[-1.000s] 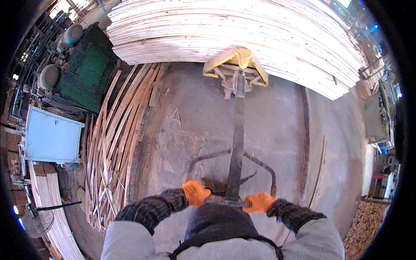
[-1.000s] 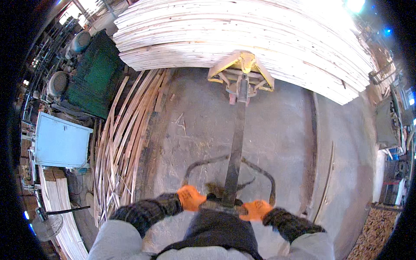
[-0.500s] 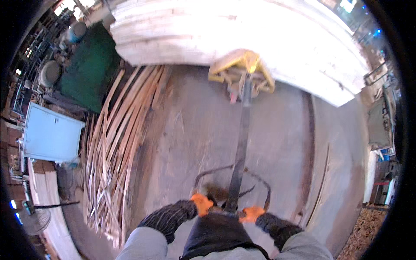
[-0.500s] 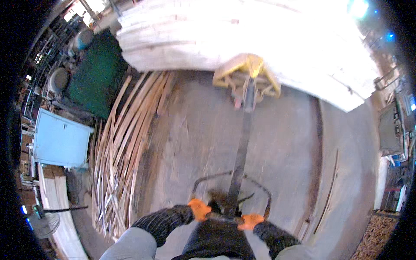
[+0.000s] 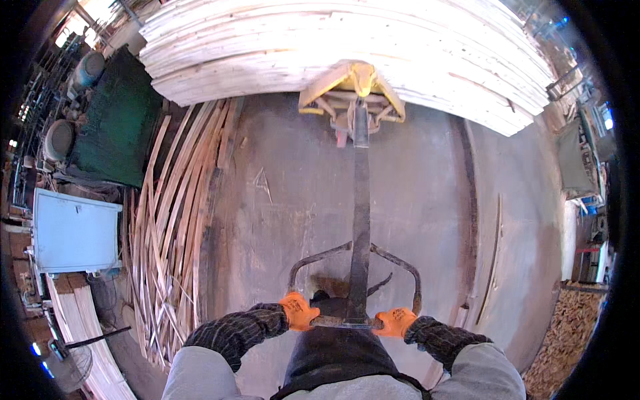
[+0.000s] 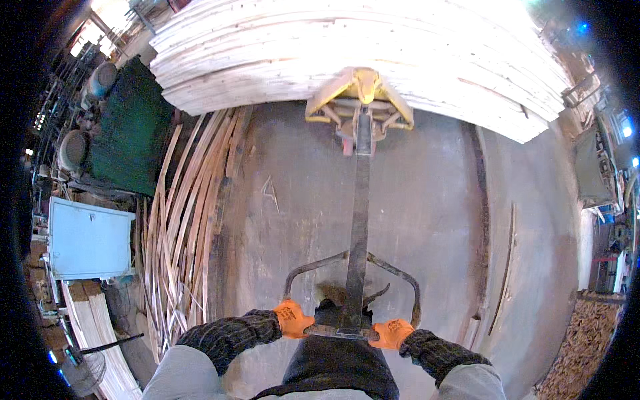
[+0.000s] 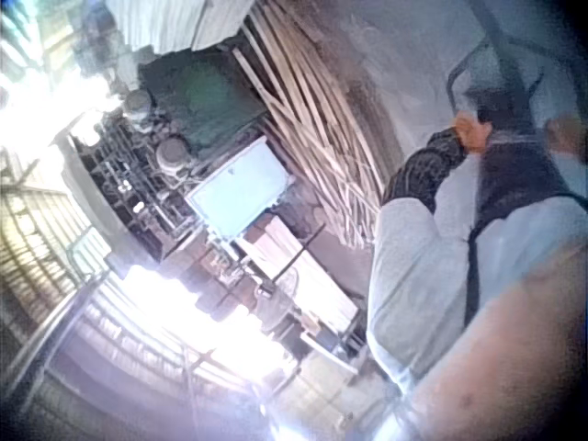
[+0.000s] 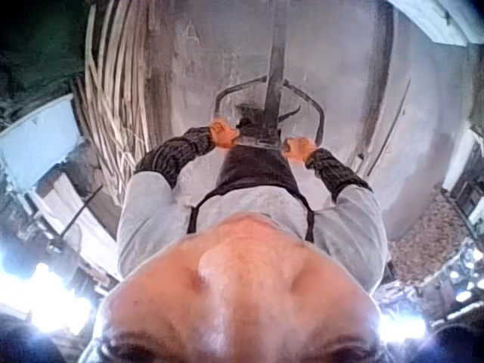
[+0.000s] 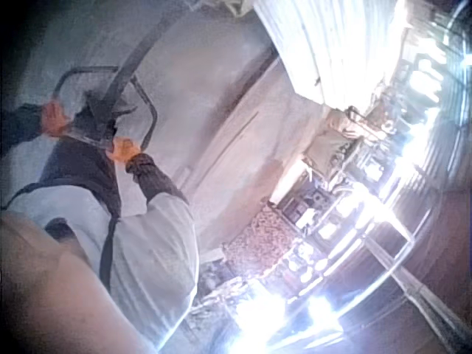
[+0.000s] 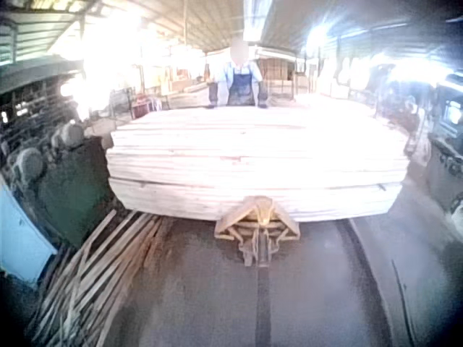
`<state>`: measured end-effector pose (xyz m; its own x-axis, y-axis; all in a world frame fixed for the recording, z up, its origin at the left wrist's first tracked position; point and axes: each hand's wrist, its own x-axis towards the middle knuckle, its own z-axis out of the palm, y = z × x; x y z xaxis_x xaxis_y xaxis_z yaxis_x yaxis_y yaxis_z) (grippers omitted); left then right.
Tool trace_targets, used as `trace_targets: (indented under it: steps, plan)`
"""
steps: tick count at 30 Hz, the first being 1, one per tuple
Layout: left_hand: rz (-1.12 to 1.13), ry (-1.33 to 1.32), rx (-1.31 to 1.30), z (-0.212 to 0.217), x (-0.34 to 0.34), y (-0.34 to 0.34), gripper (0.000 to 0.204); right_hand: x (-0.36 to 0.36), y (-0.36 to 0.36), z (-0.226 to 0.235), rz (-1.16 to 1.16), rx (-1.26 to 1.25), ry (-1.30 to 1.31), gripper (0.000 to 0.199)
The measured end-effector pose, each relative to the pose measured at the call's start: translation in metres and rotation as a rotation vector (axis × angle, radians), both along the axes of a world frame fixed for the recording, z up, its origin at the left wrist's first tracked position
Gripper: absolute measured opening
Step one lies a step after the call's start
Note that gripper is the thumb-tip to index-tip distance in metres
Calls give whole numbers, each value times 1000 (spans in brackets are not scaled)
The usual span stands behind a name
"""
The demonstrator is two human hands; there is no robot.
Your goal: The person pulls a manual pallet jack carrying a large stack of wooden planks through a warehouse, turning it to navigate around industrial machinery and other stacks of wood.
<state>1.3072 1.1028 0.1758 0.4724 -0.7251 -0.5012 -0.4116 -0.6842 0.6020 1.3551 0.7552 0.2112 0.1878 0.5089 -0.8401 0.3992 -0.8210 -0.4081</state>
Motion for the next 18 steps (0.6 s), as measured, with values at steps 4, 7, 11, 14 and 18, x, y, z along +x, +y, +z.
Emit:
trace_targets:
  steps: [4,7,11,14,18]
  plan:
    - [54,86,51,-80,-38,-14,28,-36,-9,-79,60,-55,-8,62]
    - [130,134,115,-119,-48,-30,21,-47,-18,-117,33,-3,-30,61]
    - [85,128,114,-77,-36,-26,22,-34,-9,-84,-20,-45,46,60]
    - [13,55,134,-33,-30,-11,30,-38,-8,-35,-96,-18,-77,61]
    - [103,-98,-43,75,14,13,32,24,19,104,-74,-3,-106,65]
